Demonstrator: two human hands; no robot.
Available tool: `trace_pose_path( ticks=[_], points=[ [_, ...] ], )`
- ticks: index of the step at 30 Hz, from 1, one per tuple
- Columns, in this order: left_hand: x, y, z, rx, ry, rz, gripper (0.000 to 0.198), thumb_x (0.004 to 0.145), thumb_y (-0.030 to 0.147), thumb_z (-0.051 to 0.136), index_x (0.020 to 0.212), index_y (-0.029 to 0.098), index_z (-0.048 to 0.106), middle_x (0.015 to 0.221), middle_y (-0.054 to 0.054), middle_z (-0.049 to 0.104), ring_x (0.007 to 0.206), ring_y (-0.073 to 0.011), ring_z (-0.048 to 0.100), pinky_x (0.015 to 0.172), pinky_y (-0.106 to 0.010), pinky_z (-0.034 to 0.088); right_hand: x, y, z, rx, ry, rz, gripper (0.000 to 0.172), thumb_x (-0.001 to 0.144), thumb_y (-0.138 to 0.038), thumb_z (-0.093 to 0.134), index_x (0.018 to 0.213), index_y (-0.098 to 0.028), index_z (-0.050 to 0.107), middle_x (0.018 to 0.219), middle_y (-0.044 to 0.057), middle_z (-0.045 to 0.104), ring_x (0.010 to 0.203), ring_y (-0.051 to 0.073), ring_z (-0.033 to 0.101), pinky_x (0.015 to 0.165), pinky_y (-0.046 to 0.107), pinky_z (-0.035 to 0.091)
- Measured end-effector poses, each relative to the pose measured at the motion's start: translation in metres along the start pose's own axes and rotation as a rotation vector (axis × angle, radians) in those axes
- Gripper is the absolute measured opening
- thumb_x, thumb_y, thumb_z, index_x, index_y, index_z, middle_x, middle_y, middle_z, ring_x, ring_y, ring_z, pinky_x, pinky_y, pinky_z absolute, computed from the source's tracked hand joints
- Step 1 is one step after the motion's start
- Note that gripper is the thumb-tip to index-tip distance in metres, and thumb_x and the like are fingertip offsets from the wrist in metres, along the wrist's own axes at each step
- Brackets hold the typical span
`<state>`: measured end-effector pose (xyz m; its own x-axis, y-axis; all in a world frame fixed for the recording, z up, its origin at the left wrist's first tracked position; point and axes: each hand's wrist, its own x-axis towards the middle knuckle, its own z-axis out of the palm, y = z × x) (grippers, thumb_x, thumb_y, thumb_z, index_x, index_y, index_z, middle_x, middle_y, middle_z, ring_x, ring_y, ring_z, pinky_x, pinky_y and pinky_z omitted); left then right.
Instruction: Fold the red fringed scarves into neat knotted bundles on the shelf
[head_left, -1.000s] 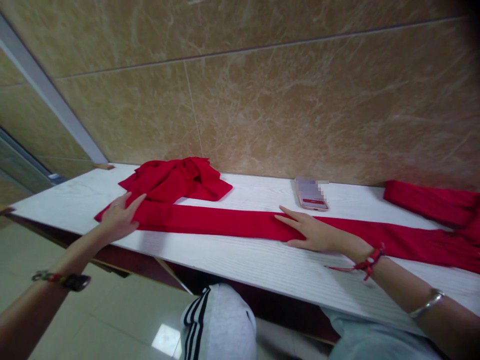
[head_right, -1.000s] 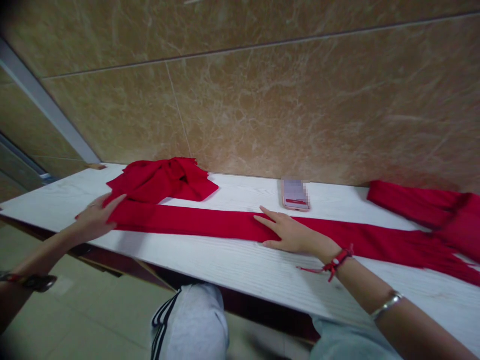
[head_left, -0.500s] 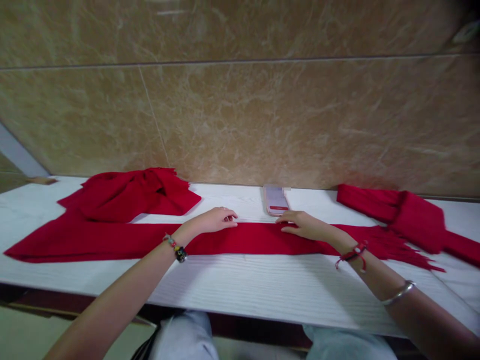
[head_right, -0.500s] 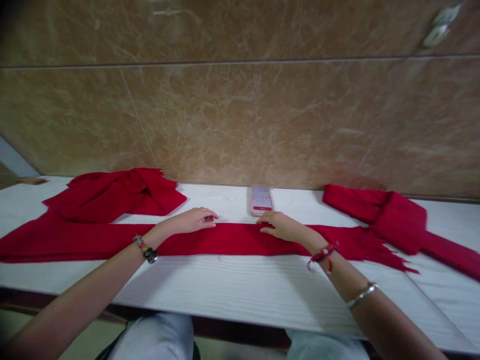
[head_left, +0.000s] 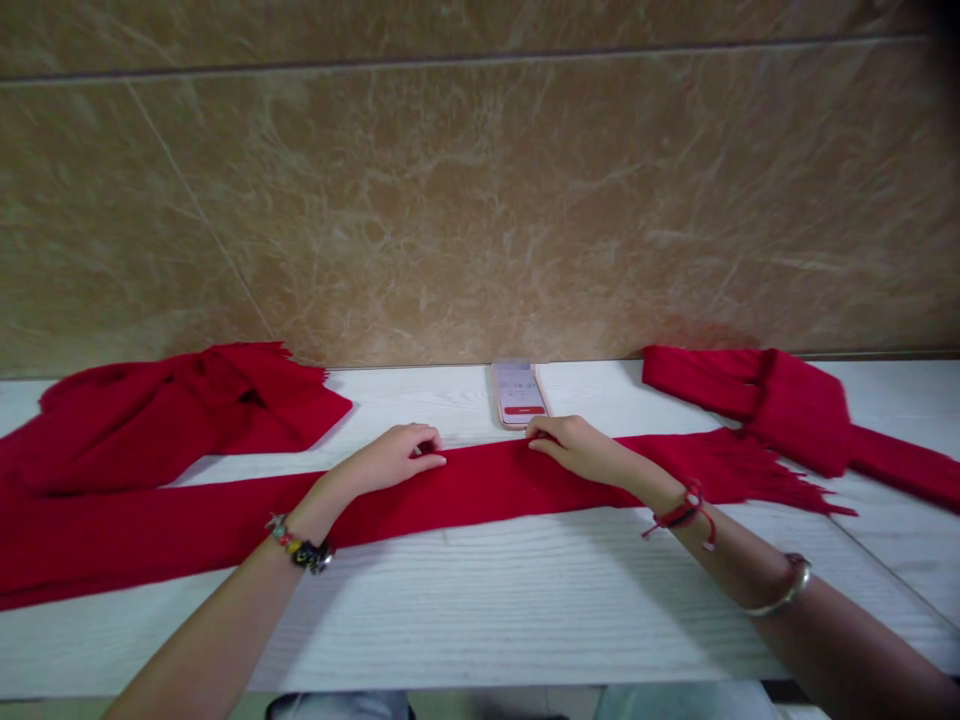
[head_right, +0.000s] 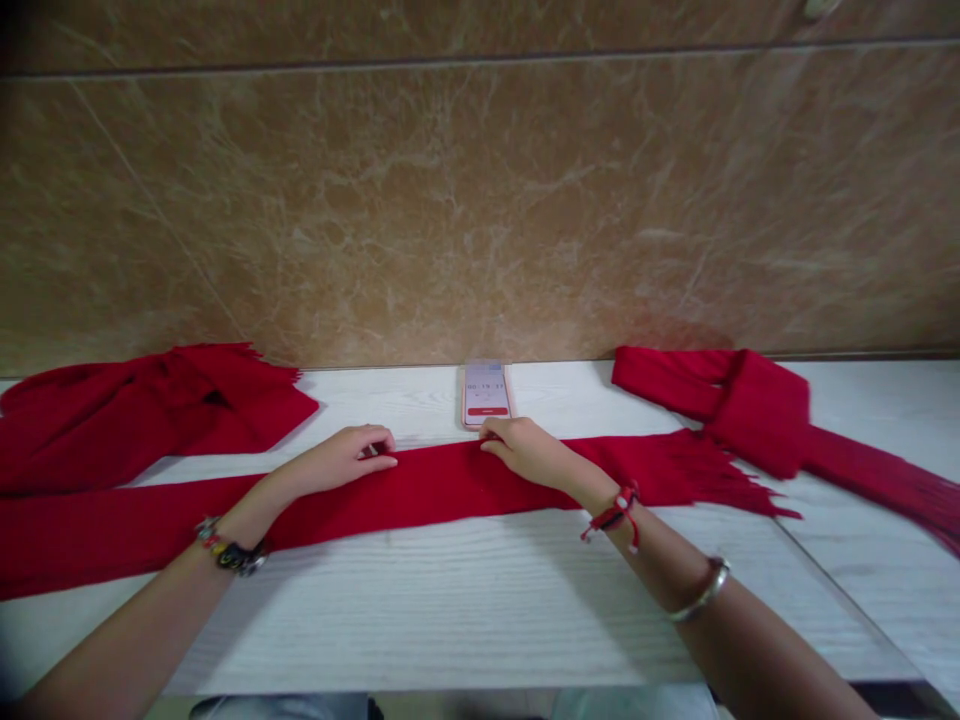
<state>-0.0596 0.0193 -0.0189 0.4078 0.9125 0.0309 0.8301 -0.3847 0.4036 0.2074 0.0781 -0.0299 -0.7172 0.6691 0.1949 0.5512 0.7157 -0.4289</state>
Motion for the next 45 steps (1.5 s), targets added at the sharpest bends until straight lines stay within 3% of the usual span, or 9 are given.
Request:
trace_pose_path(
  ticks=[4,8,12,16,20,27,33,39,45],
  points=[
    [0.002,0.000,-0.001,-0.081,0.046,-0.088,0.022,0.080,0.037,0.046,0.076,0.017,0.054,0.072,0.000,0.060,0.066,-0.0140,0.054,0.062,-0.024,0.040,0.003,0.004,0.005,0.005,0.031,0.032,0.016,0.083,-0.019,0.041,0.086,-0.017,0.057,0.084,0.007,0.065,0.077,0.019,0.060,0.069,0.030,0.045],
    [0.005,-0.006,0.003,-0.010,-0.034,-0.079,0.020,0.079,0.035,0.048,0.080,0.017,0.057,0.078,-0.003,0.062,0.073,-0.0164,0.056,0.069,-0.027,0.042,0.003,0.008,0.012,0.005,0.018,0.001,0.014,0.080,-0.016,0.045,0.089,-0.016,0.057,0.089,0.008,0.064,0.084,0.019,0.059,0.075,0.032,0.046],
    [0.001,-0.013,0.007,0.075,-0.037,0.011,0.032,0.085,0.034,0.041,0.110,0.018,0.054,0.101,-0.007,0.059,0.091,-0.0174,0.054,0.084,-0.030,0.041,-0.001,0.008,0.015,-0.045,0.032,-0.083,0.024,0.081,-0.016,0.045,0.103,-0.014,0.055,0.105,0.011,0.059,0.099,0.020,0.054,0.087,0.035,0.043],
    [-0.006,0.000,0.014,0.213,0.024,0.083,0.039,0.089,0.032,0.034,0.126,0.023,0.042,0.133,-0.009,0.037,0.120,-0.0212,0.036,0.100,-0.036,0.028,-0.007,0.007,0.018,-0.099,0.005,-0.172,0.034,0.086,-0.024,0.039,0.118,-0.017,0.048,0.118,0.011,0.052,0.111,0.020,0.047,0.096,0.040,0.038],
    [-0.014,0.016,0.025,0.290,-0.081,0.193,0.046,0.089,0.038,0.035,0.134,0.029,0.028,0.145,-0.003,0.019,0.132,-0.0227,0.013,0.106,-0.042,0.015,-0.015,0.010,0.023,-0.182,-0.053,-0.237,0.043,0.089,-0.033,0.035,0.127,-0.016,0.040,0.128,0.013,0.046,0.118,0.022,0.041,0.099,0.042,0.035],
    [-0.033,0.000,0.018,0.283,-0.204,0.327,0.047,0.089,0.035,0.035,0.134,0.034,0.024,0.141,0.002,0.028,0.132,-0.0190,0.015,0.107,-0.040,0.011,-0.035,0.021,0.019,-0.274,-0.088,-0.242,0.052,0.090,-0.042,0.028,0.135,-0.015,0.029,0.138,0.013,0.033,0.127,0.023,0.028,0.102,0.044,0.028],
    [-0.036,0.002,0.008,0.272,-0.229,0.309,0.045,0.089,0.036,0.035,0.133,0.035,0.028,0.138,0.002,0.034,0.131,-0.0197,0.020,0.107,-0.043,0.011,-0.039,0.023,0.012,-0.269,-0.141,-0.213,0.055,0.090,-0.045,0.027,0.136,-0.016,0.025,0.140,0.012,0.029,0.129,0.022,0.023,0.104,0.043,0.024],
    [0.007,0.051,0.029,0.351,0.001,0.259,0.031,0.088,0.034,0.035,0.100,0.022,0.061,0.120,-0.005,0.055,0.119,-0.0203,0.042,0.104,-0.041,0.023,-0.039,0.025,0.008,-0.240,-0.140,-0.201,0.055,0.090,-0.045,0.025,0.137,-0.016,0.024,0.140,0.012,0.028,0.130,0.021,0.021,0.104,0.044,0.023],
    [0.043,0.076,0.080,0.390,0.207,0.178,0.042,0.087,0.027,0.028,0.124,0.014,0.044,0.131,-0.010,0.044,0.118,-0.0207,0.043,0.097,-0.036,0.034,-0.044,0.031,0.000,-0.266,-0.109,-0.134,0.052,0.091,-0.042,0.022,0.136,-0.016,0.025,0.139,0.011,0.030,0.129,0.022,0.023,0.103,0.047,0.023]
  ],
)
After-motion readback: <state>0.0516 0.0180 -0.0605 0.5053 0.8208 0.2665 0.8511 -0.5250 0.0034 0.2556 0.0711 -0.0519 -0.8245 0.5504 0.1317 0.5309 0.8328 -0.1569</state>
